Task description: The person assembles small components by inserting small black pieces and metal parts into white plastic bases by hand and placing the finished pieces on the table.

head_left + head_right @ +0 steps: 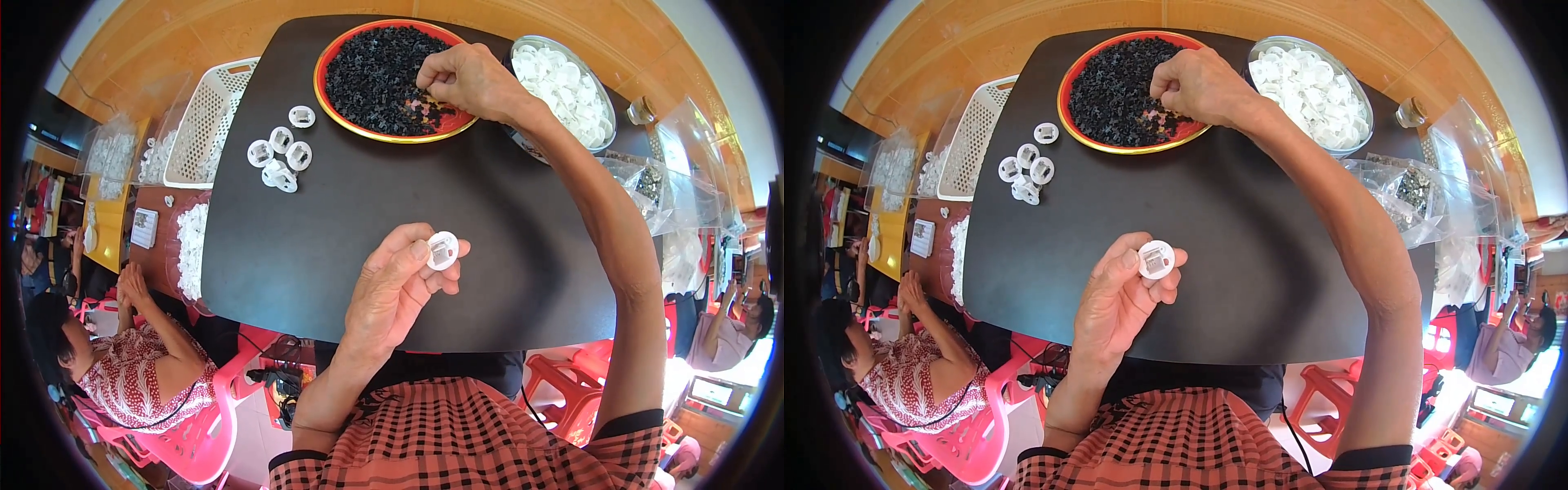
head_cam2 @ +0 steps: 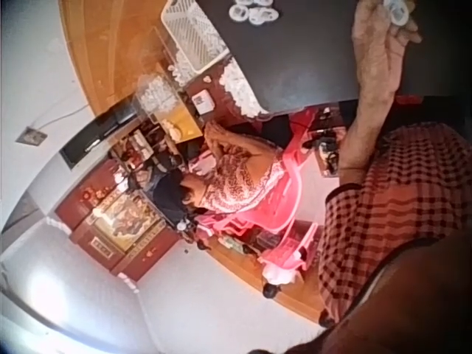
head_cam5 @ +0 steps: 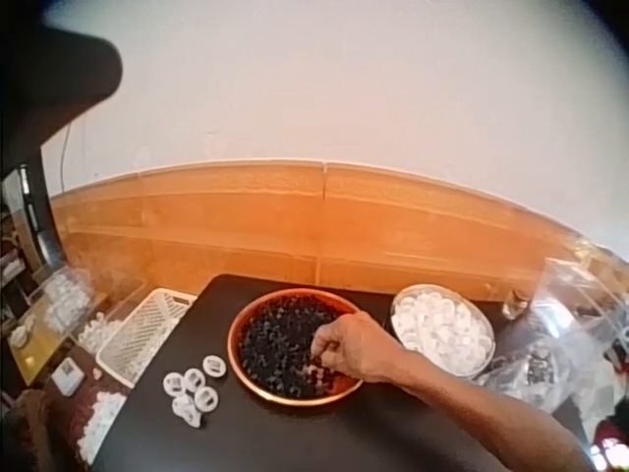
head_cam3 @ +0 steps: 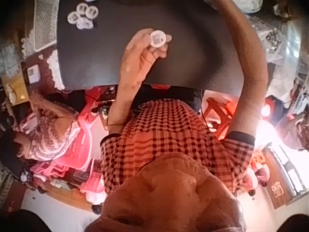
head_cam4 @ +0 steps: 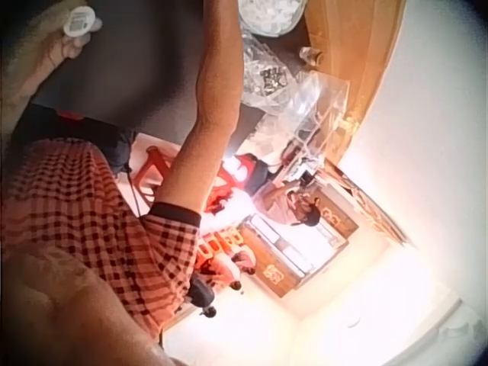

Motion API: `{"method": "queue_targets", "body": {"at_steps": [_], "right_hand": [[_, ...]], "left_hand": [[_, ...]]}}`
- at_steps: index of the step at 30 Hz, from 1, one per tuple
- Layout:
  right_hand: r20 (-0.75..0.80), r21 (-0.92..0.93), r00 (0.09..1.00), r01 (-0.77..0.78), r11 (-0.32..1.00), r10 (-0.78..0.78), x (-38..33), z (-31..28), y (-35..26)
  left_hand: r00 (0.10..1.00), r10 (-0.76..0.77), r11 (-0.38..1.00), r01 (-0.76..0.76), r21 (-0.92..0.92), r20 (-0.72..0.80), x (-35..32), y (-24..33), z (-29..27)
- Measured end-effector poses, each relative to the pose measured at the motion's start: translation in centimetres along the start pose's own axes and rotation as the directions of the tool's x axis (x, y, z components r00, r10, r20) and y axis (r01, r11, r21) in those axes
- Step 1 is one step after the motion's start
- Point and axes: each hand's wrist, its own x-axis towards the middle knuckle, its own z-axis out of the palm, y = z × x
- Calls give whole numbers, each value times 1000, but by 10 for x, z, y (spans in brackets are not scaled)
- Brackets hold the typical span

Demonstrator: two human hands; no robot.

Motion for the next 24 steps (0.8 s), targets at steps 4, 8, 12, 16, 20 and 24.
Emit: {"method": "queue_targets", "body": {"at_steps": [4, 8, 12, 16, 20, 24], "right_hand": [[25, -108, 997, 73, 991, -71, 0, 0, 6], [60, -286, 990, 138, 948, -126, -1, 5, 1], [89, -457, 992, 124, 881, -93, 0, 8, -8], [97, -500, 983, 184, 846, -157, 2, 9, -6], [-21, -235, 989, 135, 963, -144, -7, 4, -8], [-25, 176, 1000, 2, 984, 3, -32, -3, -22]], "left_hand": [[1000, 7, 1000, -7, 11, 14, 0, -1, 2], [1000, 15, 1000, -15, 21, -23, 1, -2, 3], [1000, 2, 1000, -2, 17, 9, 0, 0, 2], [1000, 3, 1000, -3, 14, 8, 0, -1, 2], [1000, 13, 1000, -13, 6, -3, 0, -1, 2], [999, 29, 1000, -29, 5, -25, 0, -2, 1]]}}
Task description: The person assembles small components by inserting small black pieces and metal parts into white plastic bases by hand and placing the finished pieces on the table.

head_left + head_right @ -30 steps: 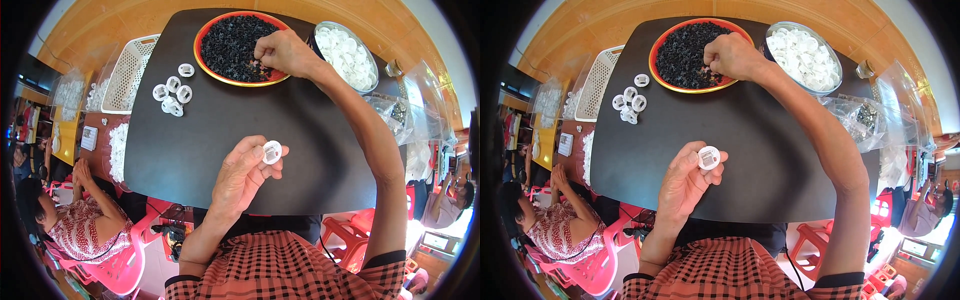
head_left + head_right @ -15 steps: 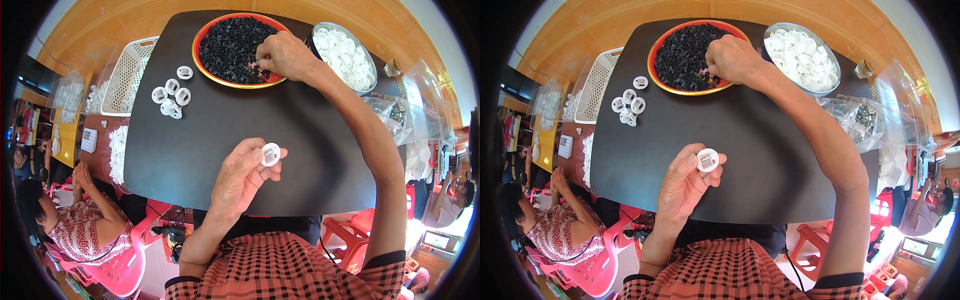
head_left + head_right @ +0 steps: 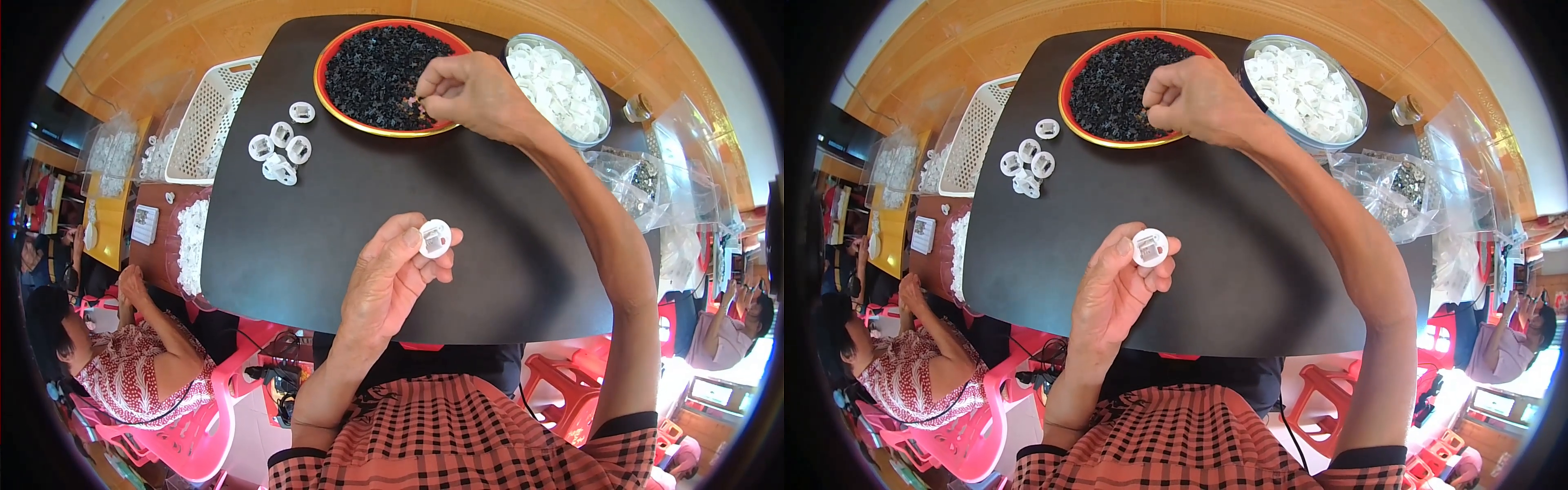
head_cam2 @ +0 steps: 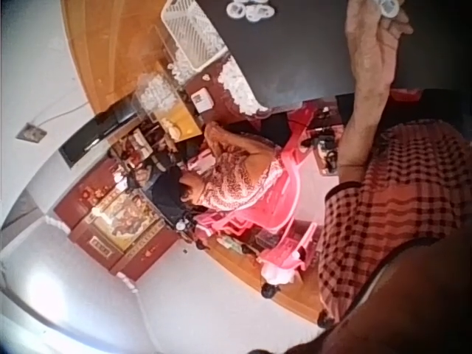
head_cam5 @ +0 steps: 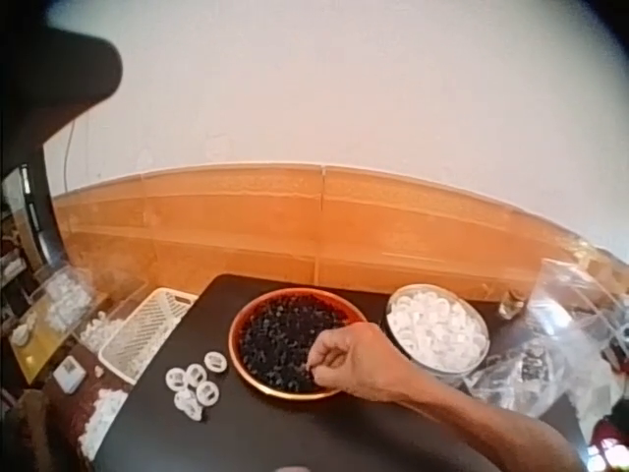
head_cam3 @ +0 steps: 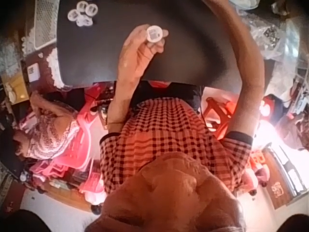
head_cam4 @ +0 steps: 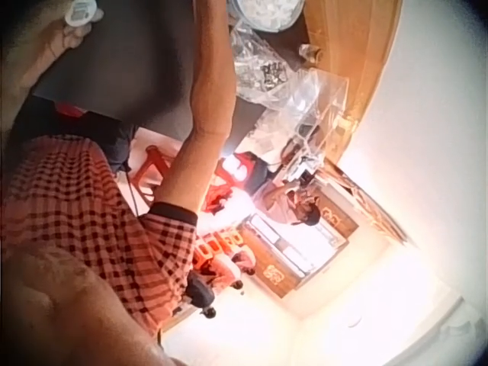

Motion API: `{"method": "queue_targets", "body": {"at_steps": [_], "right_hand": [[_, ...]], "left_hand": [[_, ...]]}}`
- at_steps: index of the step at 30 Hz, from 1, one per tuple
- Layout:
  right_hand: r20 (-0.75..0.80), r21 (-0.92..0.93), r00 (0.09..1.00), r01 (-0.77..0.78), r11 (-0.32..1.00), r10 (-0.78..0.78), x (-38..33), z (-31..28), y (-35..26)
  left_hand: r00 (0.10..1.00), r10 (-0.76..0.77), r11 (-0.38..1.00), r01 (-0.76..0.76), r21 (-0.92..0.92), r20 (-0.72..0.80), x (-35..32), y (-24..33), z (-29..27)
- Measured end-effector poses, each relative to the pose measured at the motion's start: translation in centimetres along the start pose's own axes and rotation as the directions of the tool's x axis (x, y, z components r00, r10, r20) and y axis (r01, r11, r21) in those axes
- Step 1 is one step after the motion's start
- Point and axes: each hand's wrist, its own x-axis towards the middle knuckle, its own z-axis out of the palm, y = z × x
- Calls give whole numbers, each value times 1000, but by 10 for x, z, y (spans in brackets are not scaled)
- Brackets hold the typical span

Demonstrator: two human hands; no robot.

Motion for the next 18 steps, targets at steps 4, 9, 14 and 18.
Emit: {"method": "queue_targets", "body": {"at_steps": [4, 9, 14, 18], "right_hand": [[138, 406, 972, -231, 884, 190, -45, -4, -15], [320, 694, 903, -430, 577, 288, -93, 1, -6], [97, 441, 968, -252, 861, 233, -123, 14, 4], [-36, -130, 980, 188, 973, -195, -133, 17, 10]], "left_hand": [[1000, 10, 1000, -10, -27, -10, 0, -1, -2], [999, 38, 998, -38, -41, -19, 1, -1, -4], [999, 45, 998, -46, -42, -24, 2, -3, -3], [998, 46, 999, -47, -1, -46, 1, -1, -3]]}}
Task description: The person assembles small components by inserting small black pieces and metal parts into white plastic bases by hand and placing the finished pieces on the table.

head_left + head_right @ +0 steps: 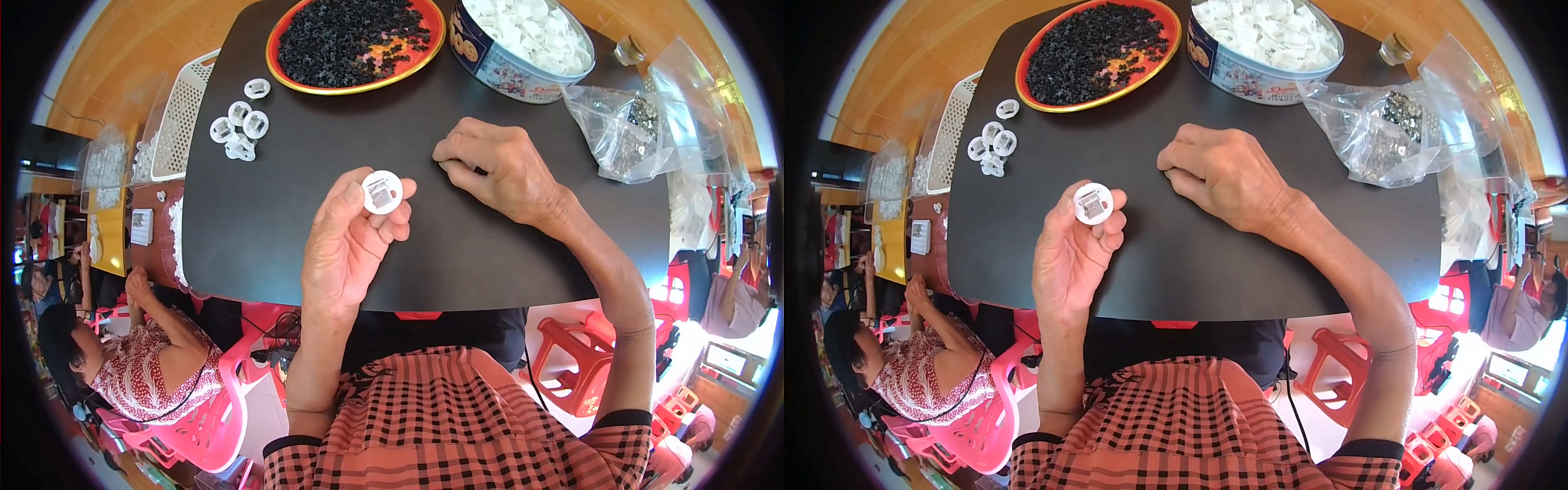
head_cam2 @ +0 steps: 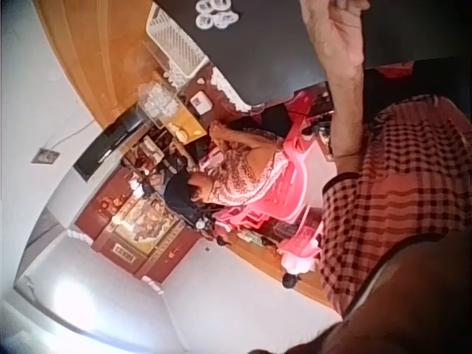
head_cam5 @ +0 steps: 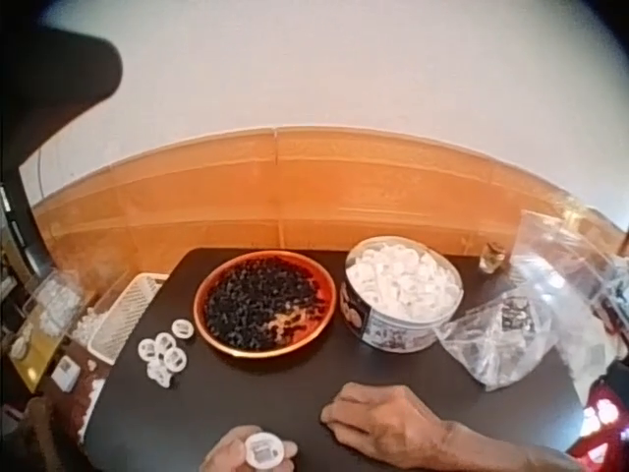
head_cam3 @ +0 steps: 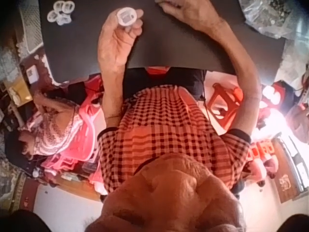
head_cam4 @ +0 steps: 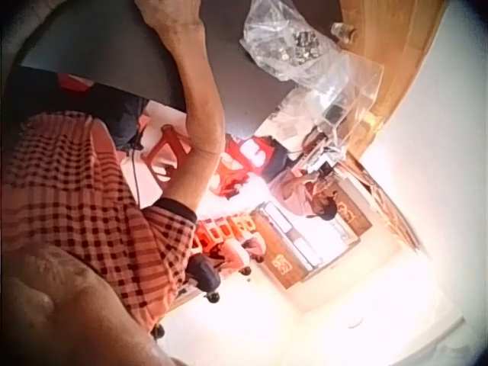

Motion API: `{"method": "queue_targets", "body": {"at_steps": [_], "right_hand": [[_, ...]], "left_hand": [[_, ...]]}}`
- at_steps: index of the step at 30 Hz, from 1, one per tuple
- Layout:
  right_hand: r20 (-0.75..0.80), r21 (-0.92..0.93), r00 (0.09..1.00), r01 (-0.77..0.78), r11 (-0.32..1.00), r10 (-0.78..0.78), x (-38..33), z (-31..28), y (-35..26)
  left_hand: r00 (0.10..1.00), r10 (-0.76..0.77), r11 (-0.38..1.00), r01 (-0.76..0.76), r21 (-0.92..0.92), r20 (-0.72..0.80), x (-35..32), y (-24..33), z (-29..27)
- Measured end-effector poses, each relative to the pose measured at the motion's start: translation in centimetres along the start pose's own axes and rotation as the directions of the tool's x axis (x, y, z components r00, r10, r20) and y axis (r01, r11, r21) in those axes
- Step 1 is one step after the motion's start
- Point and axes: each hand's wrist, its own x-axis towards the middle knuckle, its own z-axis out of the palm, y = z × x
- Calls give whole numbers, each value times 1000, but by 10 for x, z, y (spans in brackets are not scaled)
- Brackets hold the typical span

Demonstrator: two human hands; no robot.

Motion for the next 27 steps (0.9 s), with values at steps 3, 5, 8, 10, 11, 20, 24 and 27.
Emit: {"method": "queue_targets", "body": {"at_steps": [3, 5, 8, 10, 11, 20, 24, 27], "right_hand": [[-60, -32, 994, 95, 995, -96, -6, 1, 3], [-89, 121, 993, 90, 989, -80, -8, -5, 7], [-142, 284, 966, -171, 943, 218, -14, -8, 11], [-133, 317, 952, -223, 922, 276, -15, -9, 17], [-103, 303, 960, -221, 927, 262, -13, -11, 17], [54, 92, 998, -39, 995, 34, -4, -12, 13], [78, 14, 997, 8, 1000, -9, -2, -6, 6], [81, 8, 996, 33, 999, -33, -2, -4, 4]], "left_hand": [[1000, -1, 1000, 1, -8, 3, 0, 0, 0], [1000, -4, 1000, 4, -10, 3, 0, 0, -1], [1000, -8, 999, 8, -35, 1, -1, 0, -1], [1000, -6, 998, 7, -65, 13, -1, 0, -1], [1000, -12, 998, 12, -64, 11, -2, 0, -2], [1000, -18, 997, 18, -79, 0, -2, -1, -2], [999, -17, 999, 16, -50, -33, -3, 0, 0], [999, -22, 999, 21, -45, -25, -2, 0, 0]]}}
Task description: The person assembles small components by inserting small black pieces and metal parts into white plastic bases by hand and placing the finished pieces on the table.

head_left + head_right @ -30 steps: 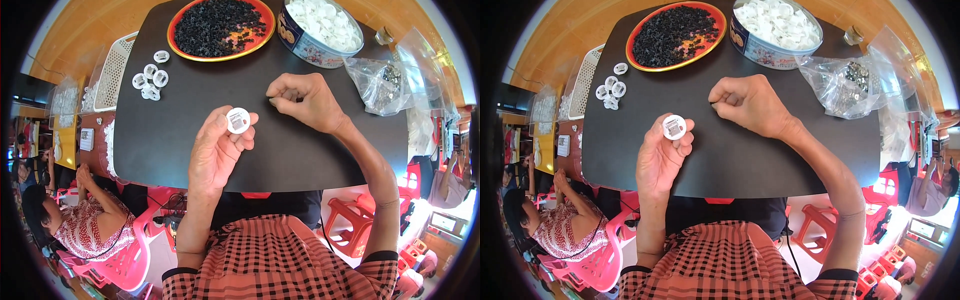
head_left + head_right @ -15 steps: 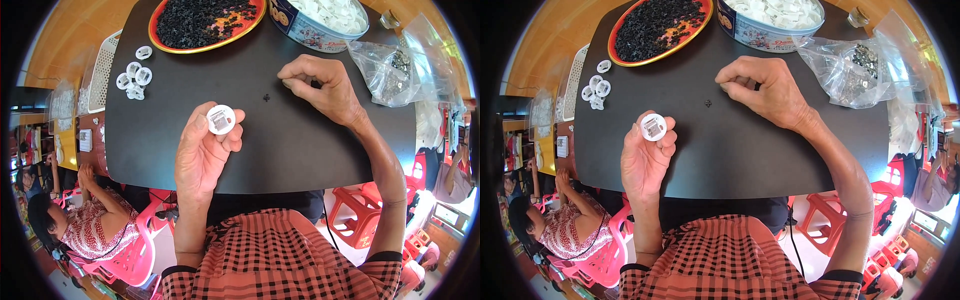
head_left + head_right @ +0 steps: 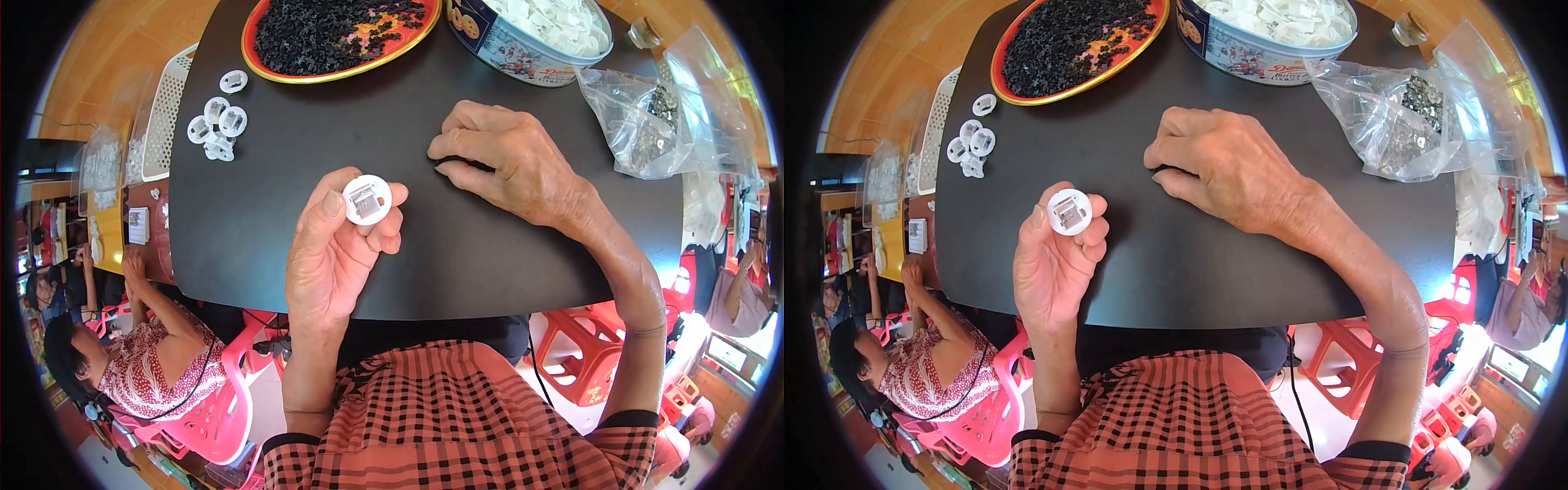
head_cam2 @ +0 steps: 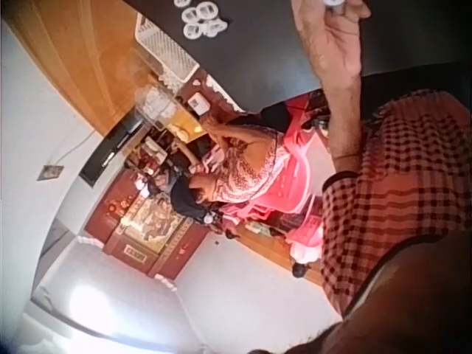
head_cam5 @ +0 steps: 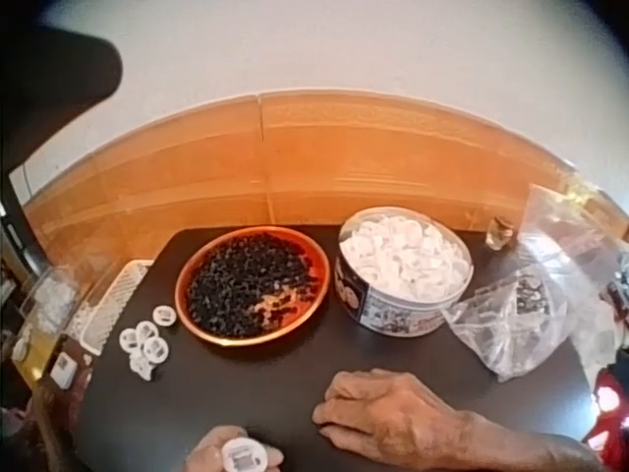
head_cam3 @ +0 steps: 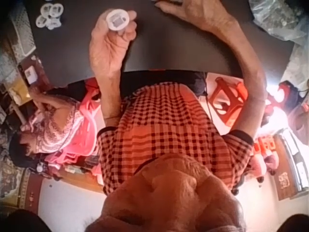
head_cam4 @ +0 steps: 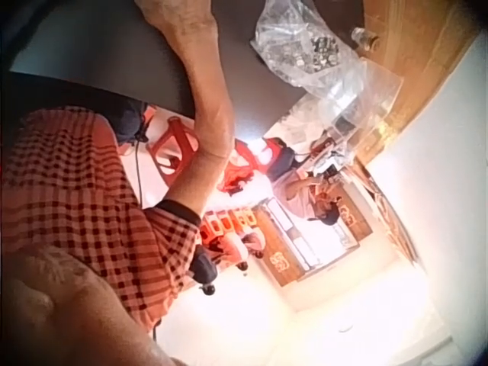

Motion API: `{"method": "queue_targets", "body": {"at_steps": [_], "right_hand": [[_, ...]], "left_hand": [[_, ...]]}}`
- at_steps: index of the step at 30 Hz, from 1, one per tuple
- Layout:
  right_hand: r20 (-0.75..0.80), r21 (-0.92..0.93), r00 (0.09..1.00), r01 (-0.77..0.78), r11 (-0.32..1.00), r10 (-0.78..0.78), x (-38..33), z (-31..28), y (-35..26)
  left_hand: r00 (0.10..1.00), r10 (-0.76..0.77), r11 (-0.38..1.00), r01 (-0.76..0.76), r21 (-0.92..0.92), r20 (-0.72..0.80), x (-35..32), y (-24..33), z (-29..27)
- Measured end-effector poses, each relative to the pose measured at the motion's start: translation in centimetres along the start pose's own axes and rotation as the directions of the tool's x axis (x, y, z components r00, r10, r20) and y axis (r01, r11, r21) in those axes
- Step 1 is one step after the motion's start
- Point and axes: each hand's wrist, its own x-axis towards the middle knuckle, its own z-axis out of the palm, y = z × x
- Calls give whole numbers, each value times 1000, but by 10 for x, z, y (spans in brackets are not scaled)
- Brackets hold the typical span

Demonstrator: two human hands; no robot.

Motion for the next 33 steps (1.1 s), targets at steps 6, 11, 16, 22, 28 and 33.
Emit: {"method": "queue_targets", "body": {"at_steps": [6, 11, 16, 22, 28, 33], "right_hand": [[-76, -105, 994, 75, 992, -84, -1, 7, -4], [-145, 176, 984, -78, 981, 105, -2, 8, -16], [69, 722, 918, -316, 616, 390, 0, 2, -27], [239, 767, 879, -431, 475, 412, 0, 0, -28], [287, 801, 854, -462, 380, 434, 0, -2, -30], [370, 847, 844, -478, 232, 389, -5, 0, -21]], "left_hand": [[1000, -5, 1000, 5, -1, -1, 0, -1, 0], [1000, -5, 1000, 5, 23, -4, 0, -1, 3], [998, -1, 999, 0, 32, 56, 2, -2, -2], [991, -92, 976, 72, 203, 92, -2, -3, 8], [993, -73, 927, 35, 373, 89, -2, -6, 16], [990, -51, 886, -16, 463, 132, -1, -8, 22]]}}
